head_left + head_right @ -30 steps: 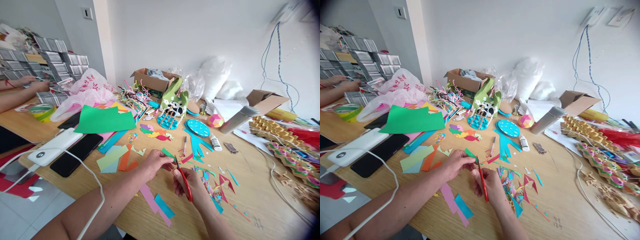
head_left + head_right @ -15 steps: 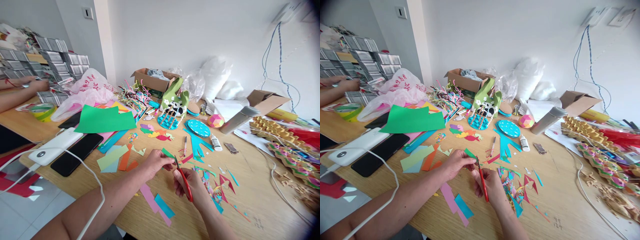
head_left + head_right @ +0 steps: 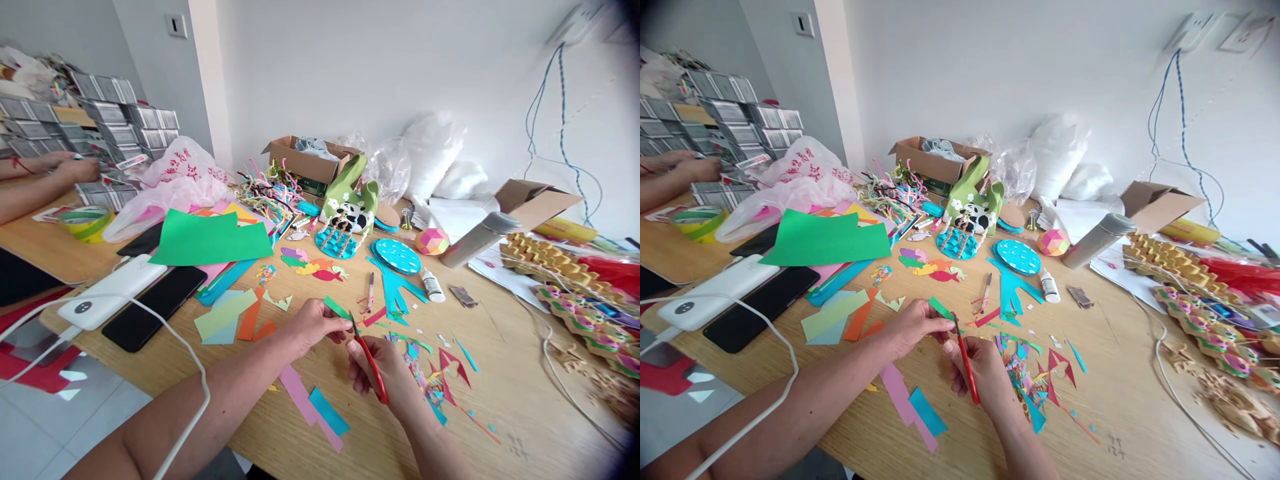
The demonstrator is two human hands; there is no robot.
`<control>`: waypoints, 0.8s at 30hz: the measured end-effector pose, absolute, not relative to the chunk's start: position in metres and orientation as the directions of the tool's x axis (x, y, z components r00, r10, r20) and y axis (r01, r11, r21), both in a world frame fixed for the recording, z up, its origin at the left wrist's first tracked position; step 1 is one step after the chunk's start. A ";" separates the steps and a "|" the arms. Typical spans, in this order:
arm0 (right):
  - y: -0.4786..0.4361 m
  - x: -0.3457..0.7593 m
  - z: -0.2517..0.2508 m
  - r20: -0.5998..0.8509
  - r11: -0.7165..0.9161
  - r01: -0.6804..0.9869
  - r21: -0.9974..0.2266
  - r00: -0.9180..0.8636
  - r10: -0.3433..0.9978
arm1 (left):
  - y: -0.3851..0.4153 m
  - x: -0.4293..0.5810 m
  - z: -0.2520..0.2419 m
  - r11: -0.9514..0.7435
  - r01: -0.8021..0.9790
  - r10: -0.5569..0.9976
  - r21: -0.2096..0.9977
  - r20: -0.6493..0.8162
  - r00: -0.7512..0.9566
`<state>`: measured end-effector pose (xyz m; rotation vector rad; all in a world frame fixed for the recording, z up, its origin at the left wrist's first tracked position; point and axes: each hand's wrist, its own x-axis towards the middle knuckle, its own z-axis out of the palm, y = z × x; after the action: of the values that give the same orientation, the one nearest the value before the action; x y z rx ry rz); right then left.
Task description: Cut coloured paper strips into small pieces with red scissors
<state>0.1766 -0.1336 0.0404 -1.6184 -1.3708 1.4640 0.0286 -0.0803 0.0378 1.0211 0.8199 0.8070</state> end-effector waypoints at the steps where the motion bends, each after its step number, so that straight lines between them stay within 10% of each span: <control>1: -0.134 0.176 0.041 -0.375 -0.324 0.312 -0.893 -0.117 0.920 | -0.081 0.029 0.038 0.308 -0.179 0.866 0.934 -0.197 0.460; 24: -0.133 0.178 0.043 -0.368 -0.305 0.318 -0.898 -0.160 0.916 | -0.078 0.028 0.034 0.343 -0.180 0.870 0.922 -0.239 0.432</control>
<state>0.1776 -0.1325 0.0431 -1.5867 -1.4116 1.4897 0.0282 -0.0783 0.0345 0.9786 0.8599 0.8046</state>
